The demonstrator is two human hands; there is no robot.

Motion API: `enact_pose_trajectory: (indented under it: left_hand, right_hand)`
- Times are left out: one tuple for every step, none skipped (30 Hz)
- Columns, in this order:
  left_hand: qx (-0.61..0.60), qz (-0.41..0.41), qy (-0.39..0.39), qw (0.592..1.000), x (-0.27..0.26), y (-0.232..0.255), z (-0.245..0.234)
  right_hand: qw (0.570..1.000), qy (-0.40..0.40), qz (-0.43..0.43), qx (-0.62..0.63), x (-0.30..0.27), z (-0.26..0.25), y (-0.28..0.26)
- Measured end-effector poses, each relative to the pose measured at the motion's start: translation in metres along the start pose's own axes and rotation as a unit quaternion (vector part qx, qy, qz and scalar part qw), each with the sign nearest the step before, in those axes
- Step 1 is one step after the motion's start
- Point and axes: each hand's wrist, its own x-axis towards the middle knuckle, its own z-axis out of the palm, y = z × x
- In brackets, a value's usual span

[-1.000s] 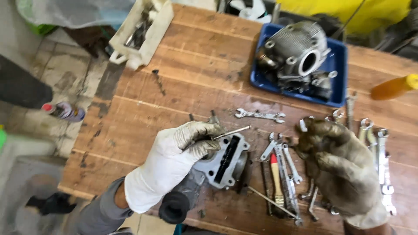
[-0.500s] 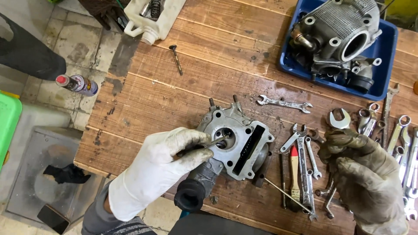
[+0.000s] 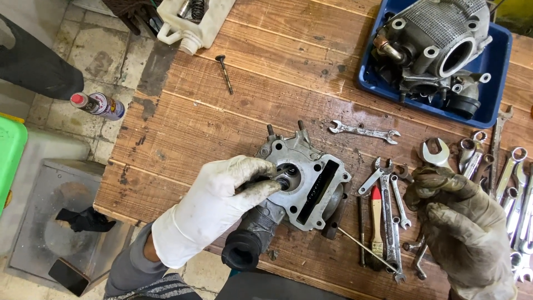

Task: The person uses a wrench to loosen and remove a bolt from a dark mechanical component held in their left hand. After removing the bolt, they separate the component into two pieces and place the parts on the wooden workbench.

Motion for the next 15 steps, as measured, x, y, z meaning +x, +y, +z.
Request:
enact_pose_trajectory:
  left_hand:
    - [0.004,-0.002,-0.009,1.0,0.0,0.001,0.0]
    - [0.005,-0.002,-0.009,1.0,0.0,0.0,0.001]
    - [0.003,-0.006,-0.006,1.0,-0.001,0.0,0.001]
    - [0.0,-0.01,-0.003,1.0,-0.001,-0.001,0.002]
    - [0.001,-0.01,-0.003,1.0,-0.002,-0.001,0.003]
    - [0.002,-0.011,0.001,1.0,-0.002,-0.001,0.004]
    - [0.003,-0.012,0.005,1.0,-0.003,-0.001,0.004]
    - [0.003,-0.012,0.005,1.0,-0.002,0.001,0.005]
    - [0.025,-0.004,-0.007,1.0,-0.002,0.004,0.005]
    - [0.048,0.004,-0.019,0.999,-0.001,0.006,0.005]
    - [0.048,0.004,-0.02,0.999,0.001,0.008,0.008]
    - [0.061,0.035,-0.022,0.997,0.004,0.01,0.011]
    - [0.073,0.065,-0.025,0.995,0.006,0.011,0.013]
    - [0.074,0.066,-0.025,0.995,0.009,0.012,0.013]
    - [0.063,0.045,-0.054,0.996,0.011,0.012,0.013]
  right_hand:
    - [1.0,0.016,0.006,-0.008,0.0,0.001,0.0]
    - [1.0,0.016,0.006,-0.007,0.0,0.0,0.0]
    - [1.0,0.005,0.004,-0.001,0.0,0.0,0.0]
    - [1.0,-0.005,0.001,0.005,0.0,-0.001,0.0]
    - [1.0,-0.005,0.001,0.005,0.0,-0.003,0.003]
    - [1.0,-0.006,-0.004,0.018,0.0,-0.005,0.005]
    - [0.999,-0.007,-0.009,0.031,-0.001,-0.006,0.008]
    - [0.999,-0.007,-0.009,0.031,-0.001,-0.005,0.007]
    - [1.0,-0.005,-0.003,0.015,-0.002,-0.004,0.006]
    - [1.0,-0.003,0.002,-0.001,-0.003,-0.002,0.005]
    - [1.0,-0.003,0.003,0.0,-0.002,-0.001,0.007]
    - [0.999,-0.033,0.0,0.017,-0.001,0.001,0.008]
    - [0.997,-0.063,-0.002,0.034,0.0,0.002,0.009]
    - [0.997,-0.063,-0.002,0.034,0.0,0.013,0.004]
    - [0.998,-0.024,0.047,-0.034,0.0,0.025,0.0]
